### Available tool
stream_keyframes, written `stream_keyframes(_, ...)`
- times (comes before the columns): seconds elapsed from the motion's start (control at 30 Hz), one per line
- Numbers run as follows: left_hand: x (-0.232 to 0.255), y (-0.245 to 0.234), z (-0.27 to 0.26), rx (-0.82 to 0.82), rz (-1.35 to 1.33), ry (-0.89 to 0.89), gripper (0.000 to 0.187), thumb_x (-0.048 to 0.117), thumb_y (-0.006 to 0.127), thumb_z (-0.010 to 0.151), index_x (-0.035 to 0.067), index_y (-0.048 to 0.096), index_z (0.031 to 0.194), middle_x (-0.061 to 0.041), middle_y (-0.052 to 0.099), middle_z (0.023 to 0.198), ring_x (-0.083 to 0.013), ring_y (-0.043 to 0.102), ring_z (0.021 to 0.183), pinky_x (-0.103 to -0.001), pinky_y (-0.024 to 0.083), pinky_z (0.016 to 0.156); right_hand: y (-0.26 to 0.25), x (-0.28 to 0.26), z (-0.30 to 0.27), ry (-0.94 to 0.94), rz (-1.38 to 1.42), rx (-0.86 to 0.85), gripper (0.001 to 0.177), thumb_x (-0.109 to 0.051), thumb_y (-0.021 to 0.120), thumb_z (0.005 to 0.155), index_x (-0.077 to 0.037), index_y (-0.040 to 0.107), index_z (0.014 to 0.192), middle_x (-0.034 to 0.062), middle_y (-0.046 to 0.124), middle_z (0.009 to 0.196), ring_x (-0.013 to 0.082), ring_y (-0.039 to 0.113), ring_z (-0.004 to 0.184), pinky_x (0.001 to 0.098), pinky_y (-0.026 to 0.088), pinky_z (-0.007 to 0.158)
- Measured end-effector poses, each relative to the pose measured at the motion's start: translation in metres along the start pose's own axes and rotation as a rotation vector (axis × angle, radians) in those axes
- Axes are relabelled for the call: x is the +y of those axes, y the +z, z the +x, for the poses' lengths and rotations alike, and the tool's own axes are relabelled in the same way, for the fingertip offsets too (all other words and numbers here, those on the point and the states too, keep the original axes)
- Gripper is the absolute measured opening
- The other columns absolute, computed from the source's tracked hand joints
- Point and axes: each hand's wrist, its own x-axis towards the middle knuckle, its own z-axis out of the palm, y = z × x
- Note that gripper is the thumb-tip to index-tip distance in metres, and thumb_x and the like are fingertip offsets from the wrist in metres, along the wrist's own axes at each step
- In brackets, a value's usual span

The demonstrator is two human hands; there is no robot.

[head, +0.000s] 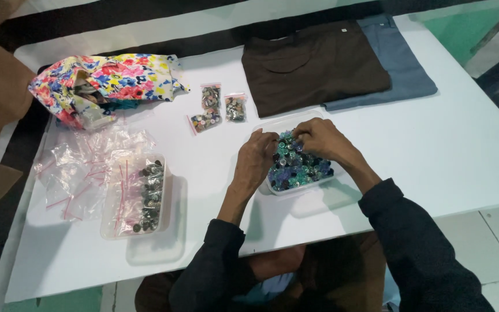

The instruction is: Sorting and bagging small buttons or fasteners at a workstation

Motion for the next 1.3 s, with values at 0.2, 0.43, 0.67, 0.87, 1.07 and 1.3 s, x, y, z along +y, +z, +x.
stream_keyframes(0.2, -0.013, 0.009, -0.003, -0.001, 0.034, -0.046, 0.021, 0.013, 0.071, 0.094, 0.015, 0.067, 0.114, -0.009, 0.069, 0.094, -0.0342, 0.071, 0.103, -0.047, 0.056, 0.098, 0.019, 0.013, 0.016, -0.099, -0.072, 0.043, 0.028, -0.011, 0.059, 0.091, -0.013, 0.079, 0.109, 0.0203, 0.077, 0.106, 0.0487, 0.069, 0.105, 0.0570, 0.056, 0.090)
stream_keyframes(0.43, -0.005, 0.004, -0.002, -0.015, 0.007, -0.009, 0.016, 0.010, 0.067, 0.096, 0.012, 0.067, 0.112, -0.010, 0.069, 0.092, -0.0346, 0.072, 0.100, -0.045, 0.055, 0.100, 0.053, -0.005, 0.022, -0.249, -0.320, 0.237, 0.018, -0.007, 0.063, 0.087, -0.001, 0.069, 0.103, 0.0227, 0.073, 0.088, 0.0439, 0.073, 0.088, 0.0551, 0.061, 0.077)
stream_keyframes(0.67, -0.004, 0.001, -0.001, -0.049, -0.011, -0.121, 0.020, 0.012, 0.068, 0.095, 0.015, 0.066, 0.114, -0.011, 0.068, 0.094, -0.0394, 0.070, 0.101, -0.053, 0.054, 0.098, 0.027, 0.004, 0.014, -0.175, -0.131, 0.104, 0.019, -0.015, 0.071, 0.087, -0.010, 0.075, 0.105, 0.0179, 0.073, 0.092, 0.0441, 0.071, 0.097, 0.0560, 0.056, 0.084)
stream_keyframes(0.87, -0.014, 0.008, 0.001, -0.083, -0.144, -0.170, 0.016, 0.017, 0.072, 0.093, 0.015, 0.071, 0.109, -0.007, 0.077, 0.089, -0.0297, 0.076, 0.096, -0.043, 0.042, 0.114, 0.022, 0.026, 0.015, -0.119, 0.579, 0.046, 0.019, -0.007, 0.073, 0.085, 0.004, 0.072, 0.101, 0.0147, 0.068, 0.073, 0.0209, 0.068, 0.066, 0.0310, 0.053, 0.058)
stream_keyframes(1.07, 0.001, 0.001, 0.004, -0.157, -0.083, -0.127, 0.018, 0.018, 0.074, 0.091, 0.012, 0.074, 0.108, -0.010, 0.080, 0.091, -0.0303, 0.077, 0.096, -0.042, 0.030, 0.122, 0.031, 0.023, 0.013, -0.079, 0.693, 0.062, 0.019, -0.007, 0.075, 0.084, 0.004, 0.071, 0.099, 0.0130, 0.065, 0.067, 0.0161, 0.065, 0.059, 0.0231, 0.049, 0.045)
stream_keyframes(1.3, 0.003, 0.001, 0.005, -0.108, -0.097, -0.099, 0.011, 0.014, 0.075, 0.090, 0.013, 0.076, 0.100, -0.009, 0.079, 0.087, -0.0337, 0.077, 0.090, -0.042, 0.031, 0.122, 0.014, -0.008, -0.013, -0.077, 0.561, 0.026, 0.009, -0.001, 0.072, 0.085, 0.004, 0.075, 0.092, 0.0169, 0.071, 0.073, 0.0208, 0.071, 0.067, 0.0273, 0.056, 0.052)
